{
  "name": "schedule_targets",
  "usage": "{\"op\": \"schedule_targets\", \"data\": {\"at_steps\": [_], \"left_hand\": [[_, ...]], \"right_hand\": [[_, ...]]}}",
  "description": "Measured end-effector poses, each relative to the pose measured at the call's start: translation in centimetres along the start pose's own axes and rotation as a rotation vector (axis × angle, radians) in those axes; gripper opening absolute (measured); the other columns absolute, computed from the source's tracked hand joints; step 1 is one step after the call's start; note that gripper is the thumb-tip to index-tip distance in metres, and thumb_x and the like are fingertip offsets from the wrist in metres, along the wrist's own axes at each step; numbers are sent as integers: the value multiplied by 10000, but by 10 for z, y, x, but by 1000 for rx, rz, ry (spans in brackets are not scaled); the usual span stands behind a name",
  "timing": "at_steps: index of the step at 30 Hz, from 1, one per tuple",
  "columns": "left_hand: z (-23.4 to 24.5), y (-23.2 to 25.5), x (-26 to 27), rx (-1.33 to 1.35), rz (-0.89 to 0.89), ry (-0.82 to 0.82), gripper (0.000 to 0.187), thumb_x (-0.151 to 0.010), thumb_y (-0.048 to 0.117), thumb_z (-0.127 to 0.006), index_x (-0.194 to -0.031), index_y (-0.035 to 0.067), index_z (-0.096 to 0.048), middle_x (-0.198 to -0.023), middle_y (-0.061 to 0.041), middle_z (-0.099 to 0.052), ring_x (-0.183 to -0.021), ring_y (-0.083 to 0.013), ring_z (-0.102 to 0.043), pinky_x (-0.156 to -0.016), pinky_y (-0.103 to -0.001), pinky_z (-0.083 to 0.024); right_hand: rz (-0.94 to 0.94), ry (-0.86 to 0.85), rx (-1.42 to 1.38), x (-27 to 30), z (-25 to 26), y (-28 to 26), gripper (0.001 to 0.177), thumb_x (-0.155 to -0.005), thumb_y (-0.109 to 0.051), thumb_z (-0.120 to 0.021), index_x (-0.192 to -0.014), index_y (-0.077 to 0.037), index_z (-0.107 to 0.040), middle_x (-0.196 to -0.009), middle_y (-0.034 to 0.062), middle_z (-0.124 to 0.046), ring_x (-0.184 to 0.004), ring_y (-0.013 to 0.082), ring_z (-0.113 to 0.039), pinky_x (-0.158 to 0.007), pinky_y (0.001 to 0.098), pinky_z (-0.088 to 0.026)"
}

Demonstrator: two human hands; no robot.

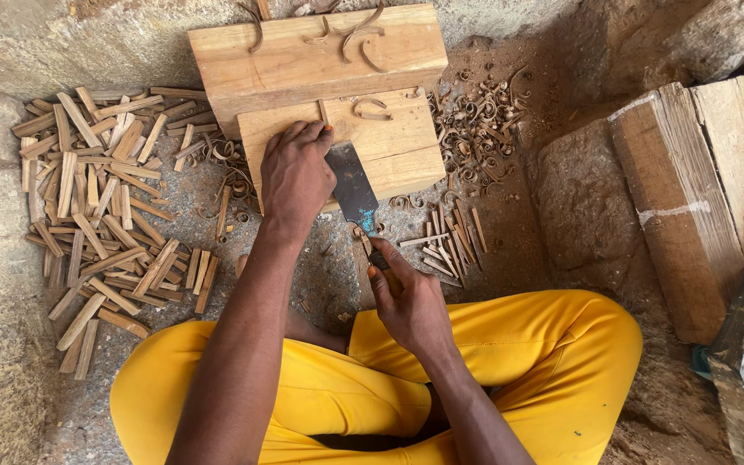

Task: The person sits cross-legged on the floor and uses a hand chisel to carve small wooden sticks. They hold the sticks with their left hand and strike the chisel with their right hand to shape the wood, producing wood shavings that accumulate on the floor.

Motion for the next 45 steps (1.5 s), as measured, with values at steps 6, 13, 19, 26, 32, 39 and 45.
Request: {"op": "schedule_targets", "data": {"at_steps": [6,13,19,26,32,39,45], "left_hand": [[11,5,-2,-26,-14,5,437,-889,-25,-637,-1302,93,-717,-1414,-56,-661,-1317,-226,-591,-1184,-417,-372],[-3,-3,2,-12,29,-52,481,-855,-10,-645,-1320,107,-687,-1425,-44,-635,-1336,-217,-571,-1218,-394,-315],[-7,-3,4,31,42,-32,411,-936,3,-630,-1333,97,-680,-1437,-50,-641,-1360,-211,-577,-1257,-375,-312],[23,25,10,-139,-90,-43,513,-831,-20,-649,-1344,-22,-629,-1420,-186,-609,-1308,-335,-576,-1178,-477,-339],[8,59,32,-262,-144,-151,395,-938,19,-641,-1328,-40,-642,-1451,-244,-587,-1301,-347,-591,-1166,-474,-430],[30,40,12,-8,-92,-103,512,-769,14,-726,-1278,1,-673,-1424,-201,-592,-1255,-341,-602,-1057,-432,-516],[52,10,13,208,275,-190,369,-1005,15,-566,-1342,124,-668,-1350,-136,-692,-944,-265,-773,-760,-387,-655]], "right_hand": [[360,179,-16,1,9,-15,427,-987,-109,-656,-1409,-52,-619,-828,238,-699,-623,183,-737,-573,364,-580],[-44,9,-3,4,3,-9,446,-949,-127,-639,-1395,-121,-622,-675,201,-726,-519,257,-729,-520,419,-525],[7,25,40,5,0,-7,481,-947,-115,-630,-1427,-112,-611,-662,195,-729,-492,253,-699,-504,429,-524],[48,52,62,-2,-11,-2,452,-969,-128,-606,-1417,-72,-596,-678,179,-747,-433,233,-685,-439,399,-552],[57,56,85,-32,-21,-4,357,-989,-123,-577,-1329,-55,-662,-666,219,-721,-449,270,-675,-488,426,-552],[277,220,4,-58,-34,-26,427,-971,-78,-581,-1390,-45,-655,-708,208,-724,-516,227,-693,-487,396,-554],[34,79,-137,-52,-28,-7,441,-1030,-166,-564,-1465,-100,-536,-778,41,-762,-440,43,-532,-359,267,-468]]}}
Point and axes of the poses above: each hand's wrist, its own x-axis away from the middle knuckle, its own z-axis out of the back of the hand, y = z × x, the point moved 4 cm from there along -x, towards the middle knuckle
